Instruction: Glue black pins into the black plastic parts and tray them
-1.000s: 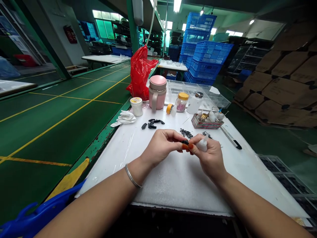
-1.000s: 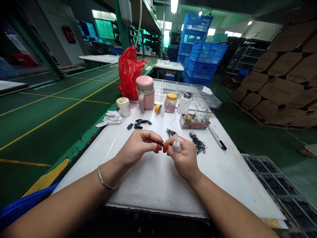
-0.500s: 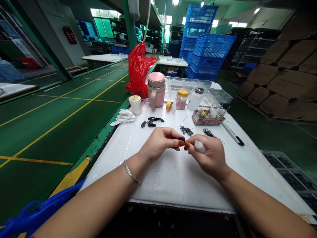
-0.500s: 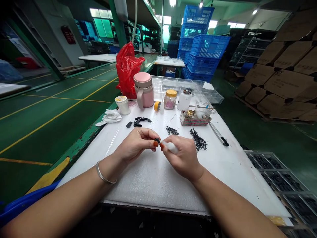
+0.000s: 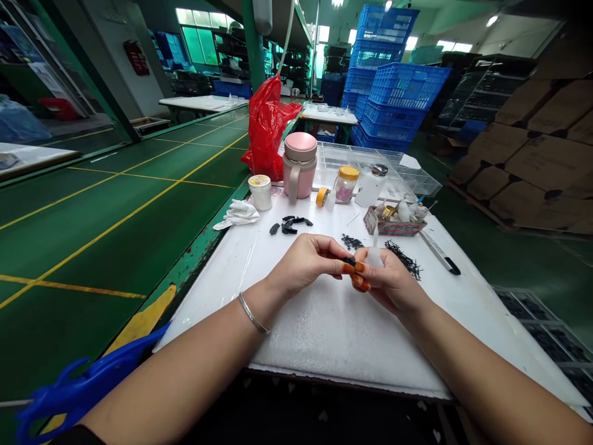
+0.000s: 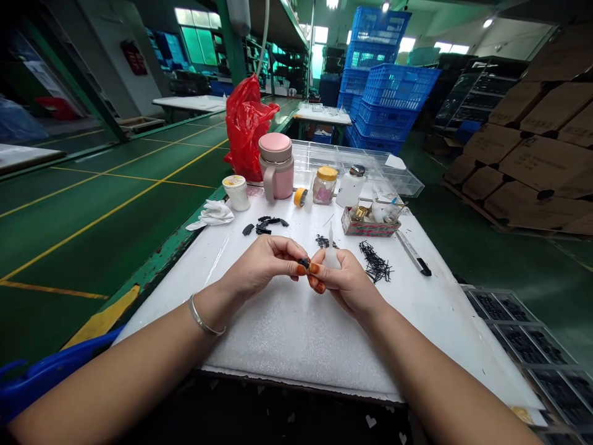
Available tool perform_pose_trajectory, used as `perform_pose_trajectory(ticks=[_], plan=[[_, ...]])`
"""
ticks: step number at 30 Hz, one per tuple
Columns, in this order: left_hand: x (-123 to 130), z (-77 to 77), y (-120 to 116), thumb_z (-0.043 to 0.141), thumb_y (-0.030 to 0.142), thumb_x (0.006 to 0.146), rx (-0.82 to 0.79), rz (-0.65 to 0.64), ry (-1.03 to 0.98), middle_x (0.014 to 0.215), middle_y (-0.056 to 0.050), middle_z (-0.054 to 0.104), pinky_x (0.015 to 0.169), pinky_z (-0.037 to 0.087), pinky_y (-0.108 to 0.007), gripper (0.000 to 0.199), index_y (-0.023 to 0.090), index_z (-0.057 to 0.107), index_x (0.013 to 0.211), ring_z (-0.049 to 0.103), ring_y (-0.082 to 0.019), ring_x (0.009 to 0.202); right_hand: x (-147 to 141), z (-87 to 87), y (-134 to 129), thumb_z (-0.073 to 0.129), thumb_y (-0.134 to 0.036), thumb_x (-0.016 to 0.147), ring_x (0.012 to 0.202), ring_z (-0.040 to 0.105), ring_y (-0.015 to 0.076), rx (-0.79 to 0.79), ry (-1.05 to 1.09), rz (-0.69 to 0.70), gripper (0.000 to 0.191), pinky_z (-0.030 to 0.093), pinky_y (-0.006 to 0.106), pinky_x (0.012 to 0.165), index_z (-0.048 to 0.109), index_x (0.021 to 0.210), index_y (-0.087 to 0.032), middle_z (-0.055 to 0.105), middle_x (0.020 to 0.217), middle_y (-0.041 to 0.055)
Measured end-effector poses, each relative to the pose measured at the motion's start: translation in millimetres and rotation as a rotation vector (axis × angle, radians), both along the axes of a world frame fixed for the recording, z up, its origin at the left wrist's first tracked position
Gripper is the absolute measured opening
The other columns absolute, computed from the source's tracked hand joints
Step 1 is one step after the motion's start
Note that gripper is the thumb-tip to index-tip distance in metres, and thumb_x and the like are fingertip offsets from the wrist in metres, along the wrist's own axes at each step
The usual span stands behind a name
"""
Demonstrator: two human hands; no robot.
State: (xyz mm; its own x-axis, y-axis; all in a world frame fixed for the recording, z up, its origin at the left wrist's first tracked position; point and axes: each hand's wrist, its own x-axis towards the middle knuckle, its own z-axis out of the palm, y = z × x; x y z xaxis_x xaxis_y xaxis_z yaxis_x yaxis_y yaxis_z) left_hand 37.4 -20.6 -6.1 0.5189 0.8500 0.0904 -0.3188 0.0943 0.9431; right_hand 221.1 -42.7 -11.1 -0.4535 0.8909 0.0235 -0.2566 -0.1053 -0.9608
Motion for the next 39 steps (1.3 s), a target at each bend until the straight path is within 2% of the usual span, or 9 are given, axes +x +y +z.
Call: perform_pose_trajectory(ticks=[5,12,23,28,33,39], plan=[[0.1,-0.9,0.1,0.087,0.016,0.062,0.0,-0.007,-0.019,0.076,-0.006,0.07,0.057,0.052,-0.019,0.021,0.009,0.074,0.076,0.064,-0.012,0.065,-1.1,-2.1,-0.8,0.079,-0.032,0.079,0.052,0.046,0.0083,0.003,0.034,0.021,0.025,0.031,0.022,0.052,0.064,0.068,-0.015,0.058,0.056,-0.0003],[-1.7,-0.8,-0.4,0.089,0.019,0.061,0.015,-0.035,-0.041,0.076,-0.006,0.069,0.053,0.05,-0.019,0.022,0.01,0.073,0.073,0.063,-0.012,0.064,-1.5,-8.9,-3.0,0.079,-0.037,0.081,0.057,0.051,0.0104,0.168,-0.094,-0.114,0.025,0.037,0.023,0.055,0.066,0.073,-0.017,0.062,0.062,0.0007],[-1.6,5.6,-5.2,0.089,0.024,0.06,0.026,-0.004,0.052,0.072,-0.008,0.068,0.052,0.047,-0.021,0.028,0.008,0.07,0.072,0.065,-0.017,0.066,-4.0,-18.5,-5.0,0.075,-0.035,0.084,0.058,0.051,0.0127,0.296,-0.095,-0.213,0.019,0.039,0.026,0.056,0.067,0.078,-0.019,0.062,0.064,0.0007],[-0.1,7.3,-6.5,0.089,0.025,0.06,0.03,0.003,0.058,0.072,-0.009,0.069,0.053,0.047,-0.021,0.029,0.007,0.069,0.072,0.066,-0.018,0.067,-3.3,-18.7,-4.5,0.076,-0.039,0.082,0.058,0.051,0.0134,0.264,-0.107,-0.219,0.023,0.039,0.027,0.055,0.067,0.079,-0.018,0.061,0.063,0.0008],[-1.0,4.6,-5.0,0.086,0.023,0.065,0.035,0.002,0.031,0.073,-0.009,0.07,0.055,0.047,-0.021,0.024,0.008,0.07,0.076,0.066,-0.016,0.068,-2.7,-10.4,-2.4,0.079,-0.036,0.079,0.055,0.048,0.0111,0.19,-0.08,-0.16,0.022,0.038,0.025,0.055,0.069,0.078,-0.017,0.061,0.062,0.0005],[-1.5,3.0,-3.7,0.086,0.022,0.064,0.043,0.02,0.02,0.072,-0.008,0.07,0.057,0.05,-0.021,0.024,0.008,0.072,0.077,0.064,-0.015,0.067,-3.3,-1.7,-2.9,0.083,-0.036,0.072,0.052,0.049,0.0107,0.087,-0.063,-0.156,0.024,0.035,0.024,0.051,0.07,0.073,-0.015,0.063,0.061,0.0024]])
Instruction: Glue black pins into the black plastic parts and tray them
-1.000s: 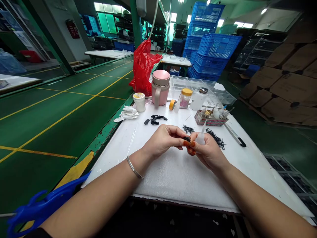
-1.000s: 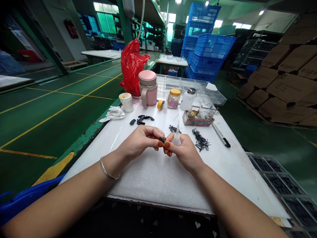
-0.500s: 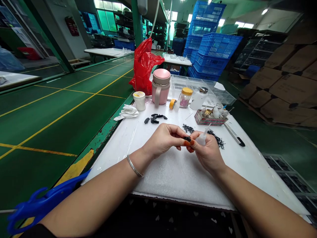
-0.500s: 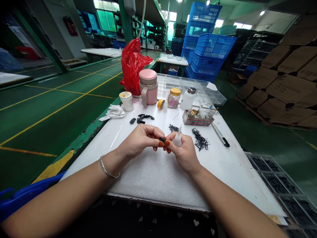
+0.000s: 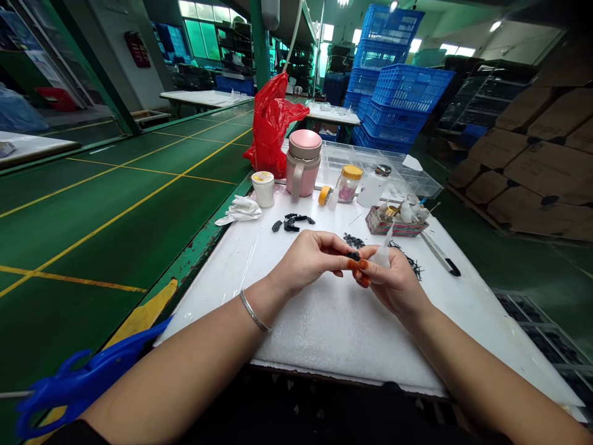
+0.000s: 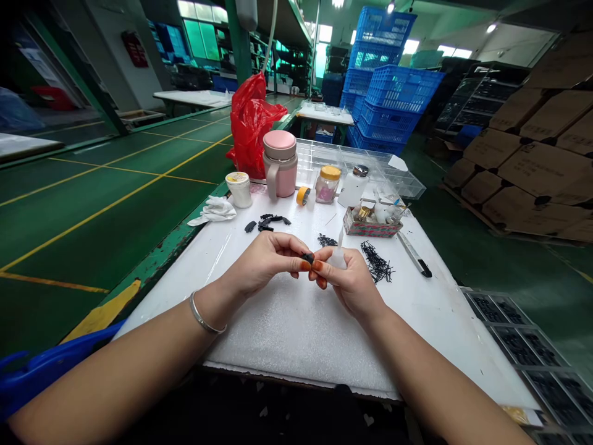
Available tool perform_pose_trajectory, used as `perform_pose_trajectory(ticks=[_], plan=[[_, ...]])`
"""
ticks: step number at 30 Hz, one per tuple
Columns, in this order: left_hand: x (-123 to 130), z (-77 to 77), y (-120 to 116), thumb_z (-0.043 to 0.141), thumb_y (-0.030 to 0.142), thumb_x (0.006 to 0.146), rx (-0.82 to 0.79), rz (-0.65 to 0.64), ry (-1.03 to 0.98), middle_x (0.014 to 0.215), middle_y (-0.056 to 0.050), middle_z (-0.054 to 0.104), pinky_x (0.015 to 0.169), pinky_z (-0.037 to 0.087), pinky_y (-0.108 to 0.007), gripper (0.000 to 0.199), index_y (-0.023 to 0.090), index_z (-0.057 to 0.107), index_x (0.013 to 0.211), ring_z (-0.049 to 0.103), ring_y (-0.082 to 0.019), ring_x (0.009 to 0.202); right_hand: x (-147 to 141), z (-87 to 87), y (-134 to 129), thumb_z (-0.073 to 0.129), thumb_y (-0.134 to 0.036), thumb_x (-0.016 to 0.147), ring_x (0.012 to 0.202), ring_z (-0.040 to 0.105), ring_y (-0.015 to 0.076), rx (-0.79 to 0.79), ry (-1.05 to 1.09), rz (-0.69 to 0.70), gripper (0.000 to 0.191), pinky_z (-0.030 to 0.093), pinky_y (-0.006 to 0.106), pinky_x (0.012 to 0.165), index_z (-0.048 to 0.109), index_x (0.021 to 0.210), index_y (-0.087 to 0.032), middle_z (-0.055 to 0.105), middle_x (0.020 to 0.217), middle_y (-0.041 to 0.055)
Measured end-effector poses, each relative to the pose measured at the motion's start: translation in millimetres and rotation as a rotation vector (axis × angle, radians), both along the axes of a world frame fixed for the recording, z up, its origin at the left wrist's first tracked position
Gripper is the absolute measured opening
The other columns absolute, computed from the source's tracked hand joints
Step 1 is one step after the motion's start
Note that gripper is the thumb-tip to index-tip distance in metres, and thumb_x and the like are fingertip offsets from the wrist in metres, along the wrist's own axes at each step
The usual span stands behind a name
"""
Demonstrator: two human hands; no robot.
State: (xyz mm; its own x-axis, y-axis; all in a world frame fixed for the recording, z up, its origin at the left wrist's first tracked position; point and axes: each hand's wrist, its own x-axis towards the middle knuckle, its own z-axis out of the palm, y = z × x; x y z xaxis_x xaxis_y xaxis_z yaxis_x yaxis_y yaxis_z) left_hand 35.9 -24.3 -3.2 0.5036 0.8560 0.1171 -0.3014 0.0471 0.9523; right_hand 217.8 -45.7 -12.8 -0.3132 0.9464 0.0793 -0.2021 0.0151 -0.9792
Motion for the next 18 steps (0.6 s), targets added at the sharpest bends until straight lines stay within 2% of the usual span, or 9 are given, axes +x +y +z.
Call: perform_pose_trajectory(ticks=[5,9,13,18], plan=[[1.1,-0.1,0.5,0.086,0.022,0.065,0.004,0.001,0.002,0.074,-0.008,0.07,0.056,0.049,-0.021,0.023,0.008,0.072,0.078,0.064,-0.015,0.068,-0.8,3.2,1.2,0.084,-0.039,0.069,0.048,0.047,0.0106,-0.054,-0.013,-0.004,0.028,0.032,0.024,0.047,0.068,0.068,-0.016,0.06,0.057,0.0018],[2.2,-1.4,0.8,0.086,0.024,0.066,-0.023,-0.011,-0.009,0.073,-0.007,0.069,0.057,0.048,-0.021,0.025,0.009,0.072,0.078,0.064,-0.014,0.068,0.9,1.5,2.7,0.081,-0.04,0.072,0.049,0.047,0.0107,-0.028,-0.032,0.006,0.028,0.033,0.024,0.047,0.068,0.07,-0.016,0.059,0.056,0.0011],[2.2,-3.6,1.7,0.088,0.026,0.064,-0.086,-0.007,-0.029,0.073,-0.006,0.068,0.059,0.047,-0.021,0.027,0.009,0.071,0.076,0.062,-0.013,0.067,2.9,0.5,-0.7,0.076,-0.04,0.078,0.054,0.052,0.0133,0.129,-0.149,-0.039,0.024,0.04,0.026,0.05,0.069,0.075,-0.017,0.063,0.063,0.003],[0.9,-4.9,4.8,0.092,0.025,0.056,-0.164,0.062,-0.084,0.073,-0.004,0.066,0.058,0.047,-0.021,0.033,0.009,0.07,0.075,0.06,-0.011,0.065,-0.6,9.0,-10.7,0.07,-0.025,0.079,0.052,0.05,0.0125,0.437,-0.576,-0.302,0.014,0.039,0.026,0.052,0.067,0.067,-0.018,0.063,0.059,0.0006]])
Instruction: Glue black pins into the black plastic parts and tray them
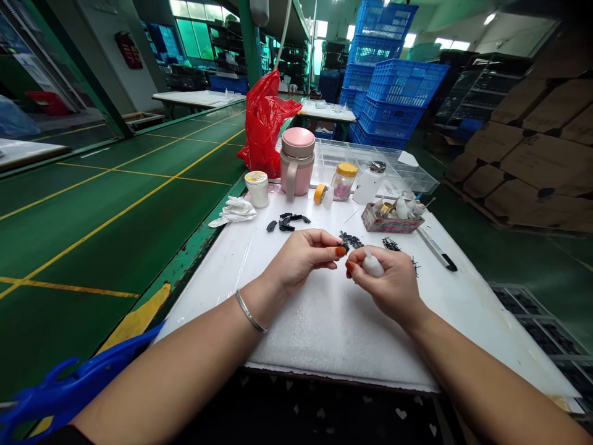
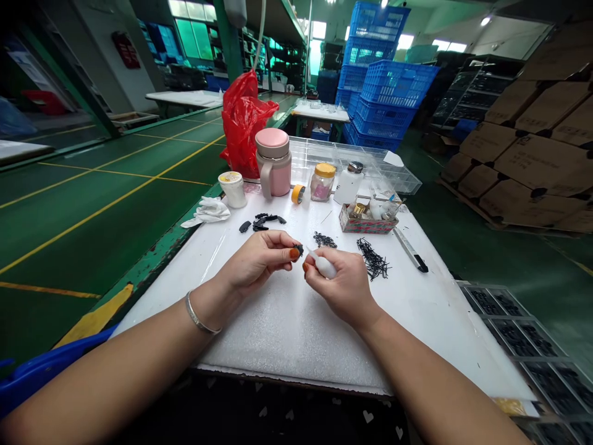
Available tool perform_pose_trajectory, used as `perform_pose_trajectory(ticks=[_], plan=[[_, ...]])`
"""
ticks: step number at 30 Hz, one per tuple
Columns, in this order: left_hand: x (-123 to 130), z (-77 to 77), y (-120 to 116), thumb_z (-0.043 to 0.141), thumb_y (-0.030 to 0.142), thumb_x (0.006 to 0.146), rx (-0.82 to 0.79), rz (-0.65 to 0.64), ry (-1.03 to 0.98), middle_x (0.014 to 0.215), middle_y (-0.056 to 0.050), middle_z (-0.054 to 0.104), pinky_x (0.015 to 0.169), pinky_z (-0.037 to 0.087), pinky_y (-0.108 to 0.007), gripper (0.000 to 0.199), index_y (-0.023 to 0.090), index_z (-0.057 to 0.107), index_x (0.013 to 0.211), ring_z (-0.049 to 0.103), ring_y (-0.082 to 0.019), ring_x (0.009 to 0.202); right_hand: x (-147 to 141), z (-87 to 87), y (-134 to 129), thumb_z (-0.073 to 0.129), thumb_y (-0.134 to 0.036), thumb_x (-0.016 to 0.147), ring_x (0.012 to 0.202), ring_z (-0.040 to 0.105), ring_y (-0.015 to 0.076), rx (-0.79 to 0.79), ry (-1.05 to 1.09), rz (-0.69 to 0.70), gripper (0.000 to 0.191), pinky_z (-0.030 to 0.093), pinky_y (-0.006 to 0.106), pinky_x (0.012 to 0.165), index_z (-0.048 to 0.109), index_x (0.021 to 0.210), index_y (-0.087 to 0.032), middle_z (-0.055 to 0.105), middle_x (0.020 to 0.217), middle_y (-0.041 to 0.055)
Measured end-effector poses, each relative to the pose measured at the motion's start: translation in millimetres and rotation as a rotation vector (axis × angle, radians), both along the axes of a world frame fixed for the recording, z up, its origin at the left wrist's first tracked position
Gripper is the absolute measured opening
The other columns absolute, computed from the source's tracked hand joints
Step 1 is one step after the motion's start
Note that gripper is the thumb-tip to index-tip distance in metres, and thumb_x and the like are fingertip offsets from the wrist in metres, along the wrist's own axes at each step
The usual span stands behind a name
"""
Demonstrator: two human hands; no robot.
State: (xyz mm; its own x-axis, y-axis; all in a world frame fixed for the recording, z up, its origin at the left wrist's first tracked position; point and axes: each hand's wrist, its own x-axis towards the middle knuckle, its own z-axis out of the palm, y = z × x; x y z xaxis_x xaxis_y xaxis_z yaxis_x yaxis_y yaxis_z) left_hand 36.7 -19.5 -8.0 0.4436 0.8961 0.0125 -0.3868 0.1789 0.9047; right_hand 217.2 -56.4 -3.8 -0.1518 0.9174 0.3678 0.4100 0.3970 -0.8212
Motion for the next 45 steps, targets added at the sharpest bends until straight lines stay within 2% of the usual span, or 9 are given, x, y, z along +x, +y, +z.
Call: perform_pose_trajectory(ticks=[8,17,20,26,29,33,38,41,45], plan=[[-1.5,2.5,-1.3,0.09,0.028,0.061,0.02,-0.069,0.033,0.072,-0.006,0.067,0.06,0.047,-0.021,0.032,0.009,0.069,0.075,0.063,-0.013,0.067,4.6,-6.5,8.4,0.072,-0.038,0.084,0.059,0.055,0.0142,-0.27,0.375,0.27,0.022,0.044,0.027,0.055,0.071,0.081,-0.017,0.068,0.071,0.0044],[0.4,-1.0,0.1,0.091,0.028,0.06,0.008,-0.101,0.063,0.074,-0.004,0.066,0.06,0.046,-0.021,0.033,0.009,0.069,0.075,0.061,-0.012,0.067,6.6,-4.6,7.2,0.072,-0.035,0.082,0.054,0.054,0.0135,-0.281,0.313,0.254,0.021,0.041,0.026,0.052,0.068,0.073,-0.016,0.065,0.064,0.0029],[1.7,-1.8,-0.4,0.092,0.029,0.059,0.002,-0.094,0.068,0.074,-0.004,0.066,0.06,0.047,-0.021,0.034,0.009,0.069,0.076,0.06,-0.011,0.066,4.8,-0.5,3.7,0.067,-0.027,0.081,0.05,0.051,0.0124,-0.087,0.083,0.103,0.017,0.038,0.025,0.049,0.064,0.067,-0.017,0.061,0.058,0.0006],[4.7,0.7,-1.8,0.093,0.03,0.055,-0.067,-0.071,0.066,0.074,-0.005,0.066,0.056,0.047,-0.019,0.038,0.009,0.068,0.073,0.059,-0.01,0.063,-0.6,-1.7,-4.0,0.06,-0.014,0.077,0.052,0.055,0.0136,0.656,-0.471,-0.134,0.009,0.038,0.027,0.054,0.061,0.07,-0.018,0.064,0.06,0.0011],[4.8,1.3,-1.8,0.092,0.031,0.06,-0.078,-0.076,0.078,0.075,-0.005,0.066,0.056,0.046,-0.018,0.036,0.009,0.067,0.073,0.058,-0.009,0.062,-2.0,-4.3,-5.8,0.061,-0.014,0.079,0.058,0.06,0.0172,0.736,-0.583,-0.169,0.009,0.039,0.03,0.058,0.062,0.07,-0.017,0.066,0.064,0.0048],[2.9,-0.7,-0.1,0.092,0.028,0.059,-0.053,-0.051,0.051,0.075,-0.003,0.066,0.059,0.049,-0.019,0.034,0.01,0.068,0.075,0.061,-0.01,0.065,0.4,-1.2,0.0,0.064,-0.021,0.081,0.055,0.055,0.0152,0.278,-0.23,-0.095,0.01,0.038,0.028,0.055,0.065,0.072,-0.017,0.064,0.062,0.0034],[1.9,-1.6,1.1,0.089,0.029,0.065,0.019,-0.1,0.032,0.073,-0.004,0.067,0.058,0.049,-0.018,0.031,0.009,0.069,0.078,0.061,-0.01,0.064,7.7,0.1,13.4,0.075,-0.036,0.078,0.052,0.049,0.0098,-0.548,0.513,0.368,0.024,0.037,0.023,0.05,0.064,0.072,-0.016,0.061,0.063,0.0018],[3.3,-0.8,0.3,0.089,0.028,0.065,0.048,-0.138,0.034,0.076,-0.007,0.07,0.059,0.049,-0.019,0.031,0.008,0.069,0.078,0.064,-0.012,0.066,9.6,-2.8,16.8,0.08,-0.035,0.071,0.047,0.044,0.0075,-0.797,0.684,0.5,0.028,0.031,0.019,0.044,0.062,0.069,-0.014,0.056,0.056,0.0004],[5.3,-0.1,-0.9,0.089,0.027,0.064,0.073,-0.156,0.028,0.077,-0.007,0.07,0.058,0.05,-0.02,0.031,0.008,0.069,0.078,0.064,-0.013,0.067,9.7,-2.3,17.0,0.082,-0.028,0.065,0.046,0.043,0.0069,-0.888,0.744,0.508,0.026,0.028,0.018,0.043,0.06,0.065,-0.014,0.055,0.054,0.0]])
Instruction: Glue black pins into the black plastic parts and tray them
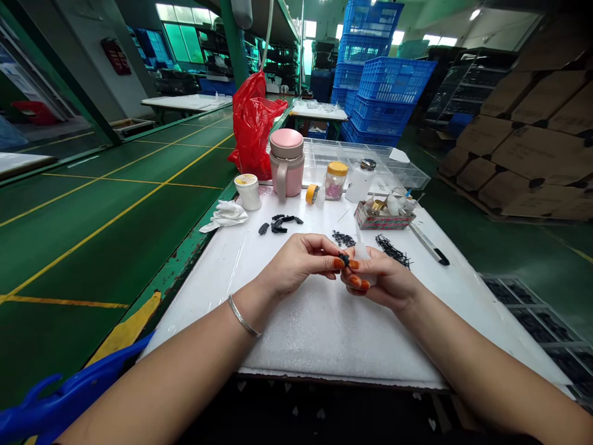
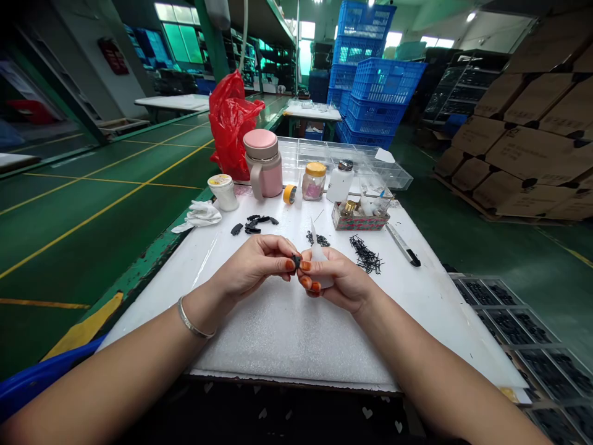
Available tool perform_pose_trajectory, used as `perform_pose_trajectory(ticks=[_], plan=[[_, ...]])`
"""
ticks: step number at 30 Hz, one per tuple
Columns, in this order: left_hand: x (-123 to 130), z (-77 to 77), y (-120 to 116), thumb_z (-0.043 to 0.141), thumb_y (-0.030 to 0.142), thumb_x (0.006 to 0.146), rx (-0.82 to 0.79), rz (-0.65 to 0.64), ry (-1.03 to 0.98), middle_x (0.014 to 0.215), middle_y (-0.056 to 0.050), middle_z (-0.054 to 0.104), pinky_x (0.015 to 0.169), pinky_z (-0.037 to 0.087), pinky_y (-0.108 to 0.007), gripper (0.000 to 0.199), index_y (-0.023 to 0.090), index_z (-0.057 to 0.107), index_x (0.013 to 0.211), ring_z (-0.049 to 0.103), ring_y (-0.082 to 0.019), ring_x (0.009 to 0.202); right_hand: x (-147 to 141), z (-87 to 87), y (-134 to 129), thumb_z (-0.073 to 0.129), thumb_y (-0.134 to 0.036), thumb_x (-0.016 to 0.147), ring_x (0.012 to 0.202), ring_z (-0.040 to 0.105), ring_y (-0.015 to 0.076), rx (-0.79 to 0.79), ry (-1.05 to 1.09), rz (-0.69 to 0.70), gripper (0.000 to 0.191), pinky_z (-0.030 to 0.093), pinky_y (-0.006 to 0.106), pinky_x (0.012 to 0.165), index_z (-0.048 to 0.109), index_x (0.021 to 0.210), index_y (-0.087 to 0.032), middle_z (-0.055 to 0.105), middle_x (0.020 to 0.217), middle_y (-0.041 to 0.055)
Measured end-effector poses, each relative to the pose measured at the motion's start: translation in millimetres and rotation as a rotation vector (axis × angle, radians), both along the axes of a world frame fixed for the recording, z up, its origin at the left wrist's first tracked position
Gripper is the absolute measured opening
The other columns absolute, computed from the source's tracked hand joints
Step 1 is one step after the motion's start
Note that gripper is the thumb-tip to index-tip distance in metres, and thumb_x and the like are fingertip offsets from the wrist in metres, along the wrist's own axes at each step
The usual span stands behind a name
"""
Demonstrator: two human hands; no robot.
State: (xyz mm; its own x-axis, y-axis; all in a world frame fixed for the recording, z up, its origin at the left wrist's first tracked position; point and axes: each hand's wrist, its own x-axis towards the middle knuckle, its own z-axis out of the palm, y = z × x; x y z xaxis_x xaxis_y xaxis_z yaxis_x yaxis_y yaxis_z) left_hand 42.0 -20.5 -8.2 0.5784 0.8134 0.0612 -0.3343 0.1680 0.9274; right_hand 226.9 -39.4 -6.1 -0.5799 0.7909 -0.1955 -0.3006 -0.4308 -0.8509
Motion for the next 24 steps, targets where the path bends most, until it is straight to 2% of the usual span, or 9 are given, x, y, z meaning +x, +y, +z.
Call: perform_pose_trajectory(ticks=[3,5,7,11,13,15,20,24], plan=[[0.5,-0.1,-0.4,0.09,0.028,0.063,-0.015,0.014,0.029,0.075,-0.006,0.068,0.057,0.05,-0.02,0.033,0.008,0.069,0.078,0.061,-0.012,0.064,-0.3,4.5,-2.3,0.079,-0.029,0.067,0.046,0.043,0.0078,0.082,-0.08,-0.063,0.025,0.03,0.02,0.045,0.059,0.063,-0.015,0.055,0.051,-0.0004],[0.4,-0.8,-0.3,0.091,0.029,0.062,-0.027,0.03,0.054,0.073,-0.005,0.067,0.056,0.05,-0.02,0.034,0.008,0.069,0.078,0.06,-0.011,0.062,-0.6,8.3,-6.0,0.076,-0.031,0.07,0.047,0.045,0.0095,0.24,-0.215,-0.148,0.024,0.033,0.022,0.047,0.058,0.062,-0.016,0.057,0.052,-0.0001],[0.1,-1.9,0.2,0.091,0.029,0.062,-0.04,0.044,0.071,0.072,-0.005,0.066,0.054,0.05,-0.019,0.035,0.008,0.068,0.078,0.06,-0.01,0.06,-1.3,11.7,-11.6,0.071,-0.03,0.075,0.05,0.048,0.0112,0.495,-0.457,-0.275,0.021,0.035,0.024,0.05,0.06,0.062,-0.017,0.059,0.054,0.0004],[-0.6,-3.3,1.8,0.09,0.029,0.063,-0.058,0.05,0.08,0.07,-0.004,0.066,0.053,0.05,-0.018,0.034,0.009,0.067,0.078,0.06,-0.01,0.059,-3.9,15.1,-23.1,0.064,-0.02,0.076,0.053,0.049,0.0114,1.118,-0.949,-0.579,0.013,0.033,0.026,0.054,0.064,0.064,-0.017,0.06,0.057,0.0],[-0.9,-2.6,1.9,0.09,0.028,0.064,-0.052,0.051,0.078,0.07,-0.004,0.067,0.053,0.051,-0.018,0.033,0.009,0.067,0.078,0.06,-0.01,0.059,-4.3,15.2,-25.4,0.064,-0.019,0.076,0.053,0.05,0.0115,1.241,-1.004,-0.626,0.011,0.033,0.026,0.055,0.064,0.065,-0.017,0.061,0.058,0.0001],[-1.2,-1.0,1.2,0.089,0.027,0.065,-0.039,0.059,0.071,0.07,-0.004,0.066,0.054,0.051,-0.018,0.032,0.009,0.067,0.078,0.061,-0.01,0.059,-3.4,14.8,-24.2,0.063,-0.021,0.079,0.053,0.051,0.0117,1.136,-0.938,-0.569,0.014,0.034,0.026,0.054,0.065,0.066,-0.017,0.061,0.058,0.0002],[-1.3,2.8,-2.0,0.089,0.025,0.064,-0.013,0.043,0.002,0.069,-0.003,0.065,0.055,0.051,-0.019,0.03,0.009,0.067,0.077,0.061,-0.011,0.06,-0.3,12.0,-13.8,0.071,-0.029,0.08,0.053,0.052,0.0116,0.537,-0.355,-0.269,0.018,0.038,0.024,0.052,0.064,0.067,-0.017,0.062,0.059,0.0008],[-0.9,2.9,-2.4,0.089,0.023,0.064,0.005,0.018,-0.036,0.071,-0.003,0.065,0.054,0.05,-0.019,0.028,0.009,0.068,0.076,0.06,-0.01,0.06,-1.8,8.1,-7.5,0.075,-0.026,0.075,0.047,0.045,0.0083,0.193,-0.053,-0.088,0.022,0.032,0.021,0.047,0.062,0.062,-0.015,0.058,0.053,0.0006]])
